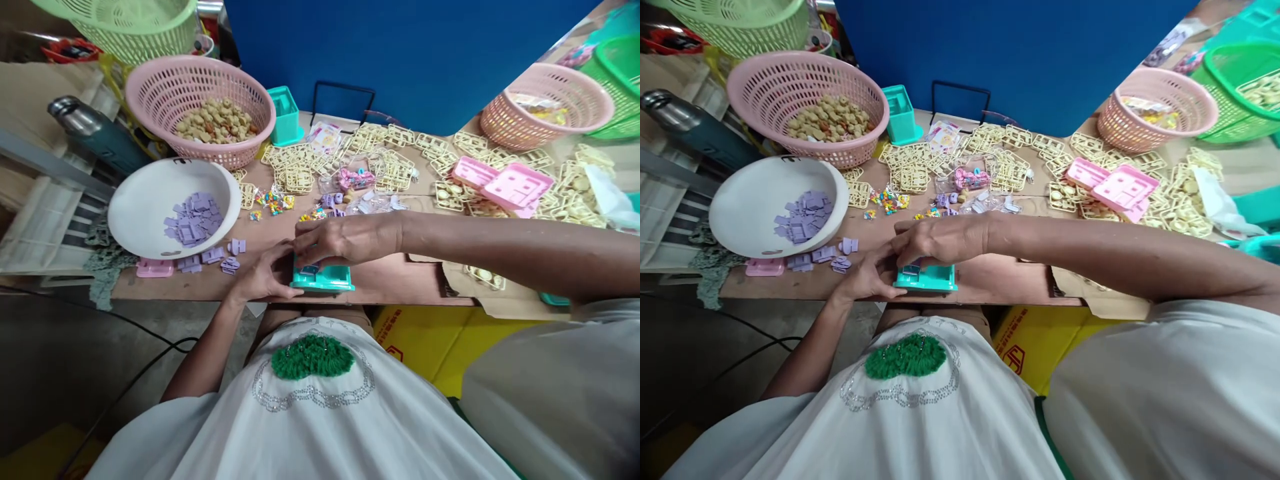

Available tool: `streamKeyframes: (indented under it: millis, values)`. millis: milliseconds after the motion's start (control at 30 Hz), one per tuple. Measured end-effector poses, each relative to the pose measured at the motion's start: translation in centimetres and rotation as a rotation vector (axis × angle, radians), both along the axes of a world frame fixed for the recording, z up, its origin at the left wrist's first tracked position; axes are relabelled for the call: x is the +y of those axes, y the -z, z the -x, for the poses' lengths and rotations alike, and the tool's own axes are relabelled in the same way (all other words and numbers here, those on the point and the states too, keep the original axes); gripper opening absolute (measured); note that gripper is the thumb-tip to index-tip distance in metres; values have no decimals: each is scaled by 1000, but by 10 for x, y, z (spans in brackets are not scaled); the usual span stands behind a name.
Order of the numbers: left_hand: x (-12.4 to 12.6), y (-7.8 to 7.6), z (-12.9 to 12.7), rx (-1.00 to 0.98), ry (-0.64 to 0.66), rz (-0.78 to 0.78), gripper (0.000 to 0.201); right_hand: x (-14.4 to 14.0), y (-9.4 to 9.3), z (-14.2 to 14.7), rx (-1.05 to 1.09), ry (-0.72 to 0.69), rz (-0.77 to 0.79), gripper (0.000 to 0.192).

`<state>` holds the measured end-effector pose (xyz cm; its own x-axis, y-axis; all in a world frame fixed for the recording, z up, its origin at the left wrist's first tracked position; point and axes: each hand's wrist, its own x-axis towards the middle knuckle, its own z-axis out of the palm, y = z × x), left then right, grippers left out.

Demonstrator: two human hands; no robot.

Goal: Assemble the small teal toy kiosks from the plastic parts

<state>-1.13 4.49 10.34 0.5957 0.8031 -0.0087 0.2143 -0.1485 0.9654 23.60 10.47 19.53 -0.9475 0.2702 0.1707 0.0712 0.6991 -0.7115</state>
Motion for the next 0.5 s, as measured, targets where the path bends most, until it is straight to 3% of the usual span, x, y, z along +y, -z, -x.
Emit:
streamKeyframes:
  millis: [67, 133, 200, 300, 500]
  values:
    - [0, 0, -1, -29, 8, 20, 73, -3, 4, -2, 60, 125, -21, 20]
    - [1, -2, -1, -41, 17, 36, 72, -5, 6, -4, 71, 163, -32, 18]
    - [1, -4, -1, -27, 19, 45, 70, -5, 3, -2, 44, 50, 0, 12]
    - [0, -7, 0, 16, 6, 43, 70, 1, -7, 5, -26, -151, 67, 24]
    - [-1, -3, 1, 48, -5, 47, 75, 10, -18, 17, -169, -262, 68, 30]
